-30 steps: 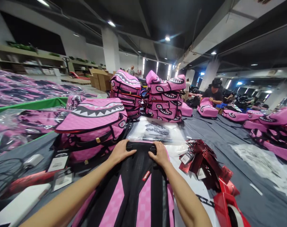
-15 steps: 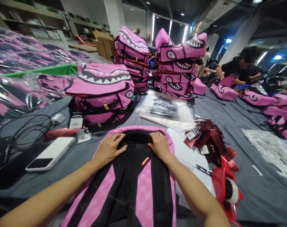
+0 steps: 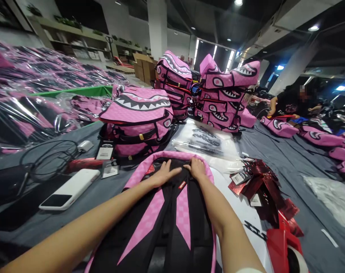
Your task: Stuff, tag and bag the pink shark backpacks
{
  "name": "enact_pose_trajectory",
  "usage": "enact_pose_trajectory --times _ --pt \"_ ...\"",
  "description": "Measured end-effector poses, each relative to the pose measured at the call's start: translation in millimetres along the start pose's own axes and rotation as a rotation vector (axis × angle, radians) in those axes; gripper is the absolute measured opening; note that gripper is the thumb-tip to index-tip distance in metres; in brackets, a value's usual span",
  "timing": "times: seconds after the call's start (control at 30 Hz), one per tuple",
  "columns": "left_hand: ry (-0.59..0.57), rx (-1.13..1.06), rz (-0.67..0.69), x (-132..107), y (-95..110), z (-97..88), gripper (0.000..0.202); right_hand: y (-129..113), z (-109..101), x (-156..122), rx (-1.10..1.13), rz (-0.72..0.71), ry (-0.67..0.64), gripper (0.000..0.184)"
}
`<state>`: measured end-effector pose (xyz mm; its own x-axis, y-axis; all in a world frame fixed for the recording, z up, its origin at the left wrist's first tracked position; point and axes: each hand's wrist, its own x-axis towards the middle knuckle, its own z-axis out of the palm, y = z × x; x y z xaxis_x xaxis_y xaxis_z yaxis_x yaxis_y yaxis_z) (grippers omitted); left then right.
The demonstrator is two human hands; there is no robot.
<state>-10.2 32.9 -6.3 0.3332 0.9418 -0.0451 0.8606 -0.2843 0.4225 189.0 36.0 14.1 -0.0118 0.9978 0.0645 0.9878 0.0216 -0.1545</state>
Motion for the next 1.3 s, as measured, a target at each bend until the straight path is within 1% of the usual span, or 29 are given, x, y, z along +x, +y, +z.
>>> enact_pose_trajectory --times 0.07,0.13,0.2,0.23,0.3,0.37,0.4,0.5,0.57,0.63,0.67,0.7,0.77,0.87,0.9,0.97,1.0,1.07,1.13,1.17,1.2,1.27,1.3 --pt "0.001 0.005 -0.01 0 12 9.2 0.109 -6 2 -3 -0.024 0.026 0.032 0.036" --pt "0.033 0.014 -0.014 2 20 13.5 0.11 -10 1 -9 -0.044 0.033 0.056 0.033" --pt "0.082 0.024 -0.025 3 24 13.3 0.103 -9 -7 -16 -0.061 0.025 0.079 0.029" --pt "0.111 0.028 -0.03 2 24 12.4 0.099 -7 -12 -18 -0.071 0.022 0.093 0.03" --pt "0.176 0.034 -0.04 0 24 10.7 0.087 3 -26 -17 -0.095 0.029 0.108 0.039" --pt "0.244 0.039 -0.066 -5 22 11.0 0.074 16 -39 -4 -0.118 0.058 0.079 0.046" --pt "0.282 0.045 -0.069 -7 21 12.0 0.069 22 -44 6 -0.126 0.073 0.044 0.047" --pt "0.366 0.093 0.017 -7 20 18.0 0.062 35 -45 44 -0.133 0.117 -0.083 0.045" --pt "0.364 0.13 0.052 -1 18 21.7 0.058 37 -39 65 -0.126 0.147 -0.137 0.049" --pt "0.319 0.169 -0.003 6 18 22.9 0.056 36 -34 74 -0.117 0.169 -0.15 0.052" --pt "0.296 0.186 -0.037 10 18 22.3 0.055 34 -32 74 -0.114 0.175 -0.139 0.053" --pt "0.278 0.2 -0.058 13 18 21.2 0.054 33 -32 70 -0.114 0.177 -0.119 0.052" --pt "0.247 0.207 -0.07 16 19 18.6 0.055 29 -36 51 -0.119 0.173 -0.066 0.049" --pt "0.194 0.191 -0.084 18 22 15.6 0.059 16 -45 1 -0.119 0.132 0.005 0.044" --pt "0.167 0.187 -0.091 20 23 14.3 0.06 8 -46 -19 -0.106 0.085 0.037 0.044" --pt "0.102 0.182 -0.097 25 25 8.9 0.063 -12 -43 -60 -0.056 -0.087 0.081 0.049" --pt "0.071 0.18 -0.094 28 25 4.1 0.064 -23 -38 -79 -0.03 -0.193 0.073 0.053" --pt "0.014 0.175 -0.068 35 26 -10.1 0.062 -45 -24 -108 -0.003 -0.358 -0.017 0.062" --pt "-0.017 0.163 0.004 32 25 -28.2 0.058 -60 -10 -126 -0.008 -0.398 -0.106 0.063" --pt "-0.019 0.157 0.048 25 24 -37.1 0.058 -64 -4 -130 -0.005 -0.391 -0.106 0.06" --pt "-0.012 0.151 0.091 12 23 -45.1 0.058 -65 0 -132 0.009 -0.379 -0.081 0.056" --pt "0.009 0.136 0.178 -28 21 -56.3 0.055 -64 6 -133 0.059 -0.362 -0.001 0.045" --pt "0.002 0.109 0.26 -54 21 -59.0 0.052 -62 9 -133 0.084 -0.357 0.031 0.041"
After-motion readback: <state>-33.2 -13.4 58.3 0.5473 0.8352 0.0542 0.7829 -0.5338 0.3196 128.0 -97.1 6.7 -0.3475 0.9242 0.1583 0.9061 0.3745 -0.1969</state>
